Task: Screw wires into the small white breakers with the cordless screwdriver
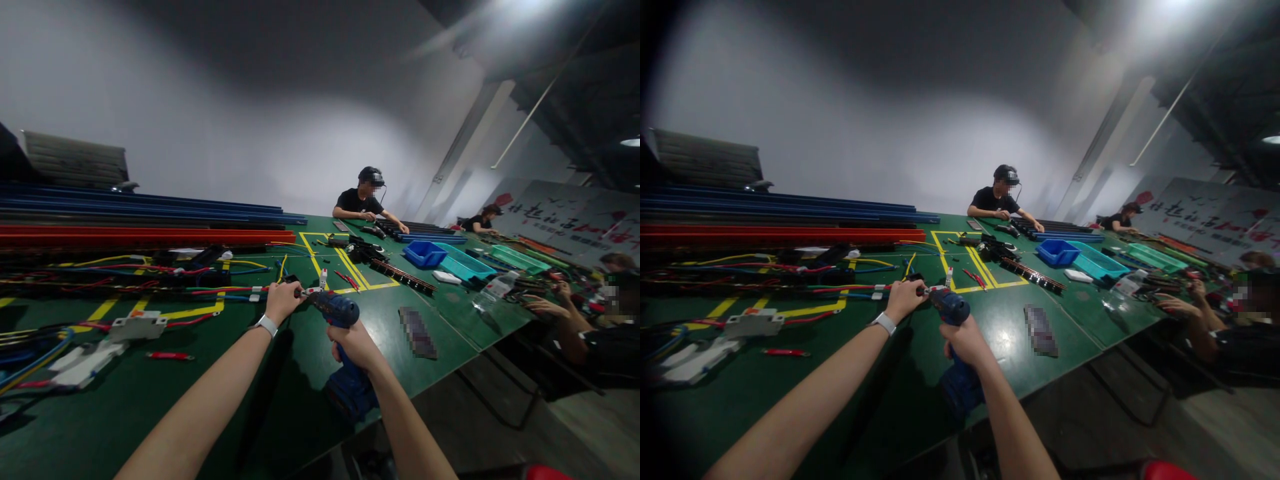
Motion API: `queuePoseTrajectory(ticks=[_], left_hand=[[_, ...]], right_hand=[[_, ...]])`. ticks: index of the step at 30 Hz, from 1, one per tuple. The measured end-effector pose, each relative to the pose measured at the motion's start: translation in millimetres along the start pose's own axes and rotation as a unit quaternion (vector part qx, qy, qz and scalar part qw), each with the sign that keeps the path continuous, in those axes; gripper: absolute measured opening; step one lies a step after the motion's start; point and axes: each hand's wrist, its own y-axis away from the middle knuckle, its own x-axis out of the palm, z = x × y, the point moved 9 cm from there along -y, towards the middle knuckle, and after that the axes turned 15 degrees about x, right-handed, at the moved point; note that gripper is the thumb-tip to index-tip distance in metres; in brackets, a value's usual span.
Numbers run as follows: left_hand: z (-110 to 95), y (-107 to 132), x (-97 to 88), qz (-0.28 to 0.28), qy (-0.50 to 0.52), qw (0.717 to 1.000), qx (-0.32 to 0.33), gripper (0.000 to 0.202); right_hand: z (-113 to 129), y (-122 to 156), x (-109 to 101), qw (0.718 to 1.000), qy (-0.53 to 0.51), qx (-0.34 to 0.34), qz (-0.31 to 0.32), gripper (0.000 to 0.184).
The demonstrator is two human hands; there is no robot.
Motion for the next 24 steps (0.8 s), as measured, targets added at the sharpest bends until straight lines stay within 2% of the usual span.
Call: queuePoseTrajectory(ticks=[8, 16, 24], left_hand=[[-1.3, 0.1, -1.1, 0.011, -0.007, 1.000, 0.002, 0.025], [-4.4, 0.7, -4.8, 0.003, -0.005, 1.000, 0.009, 0.024], [-5.8, 0.6, -6.1, 0.002, -0.008, 1.000, 0.010, 0.022]], right_hand=[[-1.5, -2.8, 1.6, 1.000, -0.016, -0.006, 0.020, 0.024], [-1.3, -1.5, 1.7, 1.000, -0.009, 0.001, 0.011, 0.018], [-2.2, -1.9, 1.2, 1.000, -0.012, 0.000, 0.008, 0.020]])
